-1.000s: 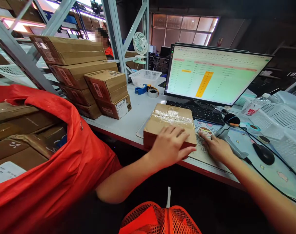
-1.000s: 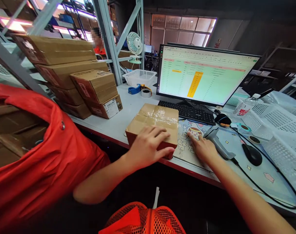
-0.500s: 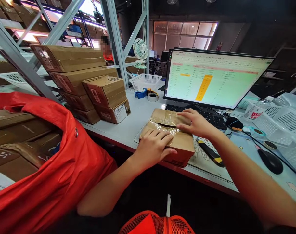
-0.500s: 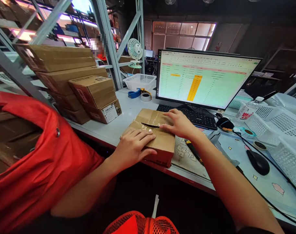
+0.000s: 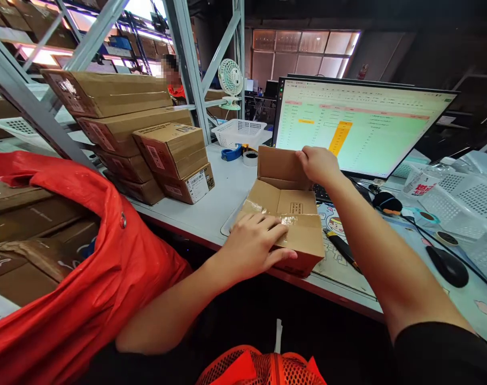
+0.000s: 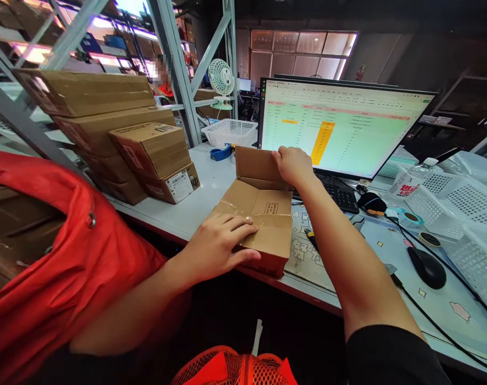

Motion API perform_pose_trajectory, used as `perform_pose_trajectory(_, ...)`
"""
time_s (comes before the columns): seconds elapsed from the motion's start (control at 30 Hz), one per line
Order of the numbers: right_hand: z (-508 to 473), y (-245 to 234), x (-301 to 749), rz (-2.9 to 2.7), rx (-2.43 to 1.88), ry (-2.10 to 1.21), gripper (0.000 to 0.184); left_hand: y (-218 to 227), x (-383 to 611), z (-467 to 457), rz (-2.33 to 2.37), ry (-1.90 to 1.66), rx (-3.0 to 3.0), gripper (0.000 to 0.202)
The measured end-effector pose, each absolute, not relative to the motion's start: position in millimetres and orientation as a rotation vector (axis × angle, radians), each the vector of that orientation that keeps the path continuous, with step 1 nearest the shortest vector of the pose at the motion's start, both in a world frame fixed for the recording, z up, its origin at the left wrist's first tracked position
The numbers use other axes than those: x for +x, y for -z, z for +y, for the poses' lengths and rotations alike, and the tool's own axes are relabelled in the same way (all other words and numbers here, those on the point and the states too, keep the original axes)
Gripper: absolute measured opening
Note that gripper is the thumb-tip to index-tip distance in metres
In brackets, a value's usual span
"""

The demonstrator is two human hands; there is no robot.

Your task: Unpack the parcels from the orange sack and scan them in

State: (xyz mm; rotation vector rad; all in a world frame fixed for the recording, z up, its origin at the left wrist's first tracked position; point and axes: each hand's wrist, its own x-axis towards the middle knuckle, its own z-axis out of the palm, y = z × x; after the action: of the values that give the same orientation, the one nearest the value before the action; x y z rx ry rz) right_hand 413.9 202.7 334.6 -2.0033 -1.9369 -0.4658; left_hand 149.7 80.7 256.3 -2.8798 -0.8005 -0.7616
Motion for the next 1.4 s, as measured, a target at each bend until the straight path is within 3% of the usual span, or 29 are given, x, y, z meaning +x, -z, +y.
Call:
perform_pose_trajectory(0.27, 214.1, -333.6, 417.5, -1.950, -2.100, 0.361, 0.053, -320.6, 170.1, 141.9, -1.126, 0.328, -2.917, 0.066)
perform_pose_trajectory(0.53, 201.8, -336.1, 413.1, -1.955, -2.012, 0.389, 0.054, -316.8, 178.2, 154.8, -1.174, 0.092, -2.998, 0.082)
perform_pose_trajectory(0.6, 200.8, -337.9, 413.7, -1.960, -2.006, 0.377, 0.054, -315.3, 180.6, 153.4, -1.155, 0.234, -2.909, 0.076)
perform_pose_trajectory(0.73, 198.8, -339.6, 415.7, -1.958, -2.003, 0.355, 0.055, -319.5, 168.0, 126.4, -0.887, 1.079, -2.423, 0.068)
perform_pose_trajectory(0.8, 196.2, -339.3, 415.5, -1.949, -1.998, 0.357, 0.055, -319.3, 150.2, 94.9, -0.723, 1.336, -2.255, 0.063)
perform_pose_trajectory(0.97, 176.8, -326.9, 406.3, -1.990, -1.845, 0.480, 0.051, -302.3, 81.7, 18.0, -0.706, 1.244, -2.793, 0.040)
perform_pose_trajectory(1.13, 130.8, -299.3, 381.6, -1.942, -1.517, 0.745, 0.055, -304.9, 35.0, 54.4, -0.758, 1.286, -3.503, 0.036)
perform_pose_trajectory(1.23, 106.5, -289.4, 367.8, -2.116, -1.361, 0.521, 0.041, -314.5, 46.2, 114.6, -0.836, 1.247, -3.670, 0.049)
perform_pose_trajectory(1.4, 99.7, -283.8, 358.7, -2.661, -1.047, -0.199, 0.026, -303.9, 112.3, 177.8, -0.844, 1.141, -3.539, 0.045)
